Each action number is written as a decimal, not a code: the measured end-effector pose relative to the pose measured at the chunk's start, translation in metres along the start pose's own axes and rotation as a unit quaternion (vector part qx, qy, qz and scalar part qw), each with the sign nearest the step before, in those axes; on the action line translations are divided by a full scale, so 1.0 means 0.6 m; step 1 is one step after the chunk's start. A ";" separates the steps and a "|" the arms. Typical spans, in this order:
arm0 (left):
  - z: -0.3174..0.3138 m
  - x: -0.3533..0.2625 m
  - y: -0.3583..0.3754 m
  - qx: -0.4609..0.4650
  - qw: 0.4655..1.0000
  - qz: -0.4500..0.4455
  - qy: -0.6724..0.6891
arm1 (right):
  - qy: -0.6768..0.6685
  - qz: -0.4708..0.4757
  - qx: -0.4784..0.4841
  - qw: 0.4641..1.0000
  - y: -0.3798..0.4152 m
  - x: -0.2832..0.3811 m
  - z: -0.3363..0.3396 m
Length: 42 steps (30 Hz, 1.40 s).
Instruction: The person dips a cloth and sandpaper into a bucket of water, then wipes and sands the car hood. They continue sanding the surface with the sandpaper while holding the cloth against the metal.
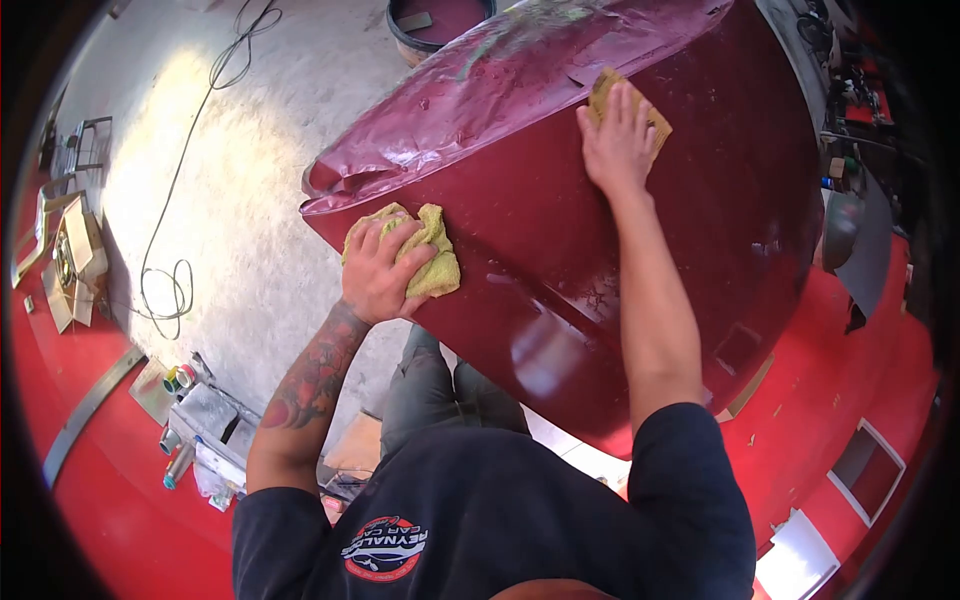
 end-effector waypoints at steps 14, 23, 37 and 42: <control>-0.002 -0.002 -0.003 -0.004 1.000 -0.012 -0.009 | -0.068 0.008 -0.008 0.998 -0.076 -0.182 -0.026; -0.001 0.003 0.003 0.008 0.999 -0.028 -0.020 | -0.111 0.251 0.112 0.955 0.196 0.222 0.052; -0.003 0.002 0.003 -0.003 1.000 -0.011 -0.009 | -0.051 0.228 0.243 0.941 0.460 0.032 0.098; 0.000 -0.001 -0.001 0.001 1.000 0.000 -0.024 | -0.092 0.257 0.202 0.940 0.416 0.050 0.095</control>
Point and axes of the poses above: each hand's wrist, its own y-axis away from the middle knuckle, its own z-axis out of the back of the hand, x = y × z, the point moved 2 cm from there along -y, towards the middle knuckle, and after that the axes turned 12 degrees about z, right-handed, at the moved point
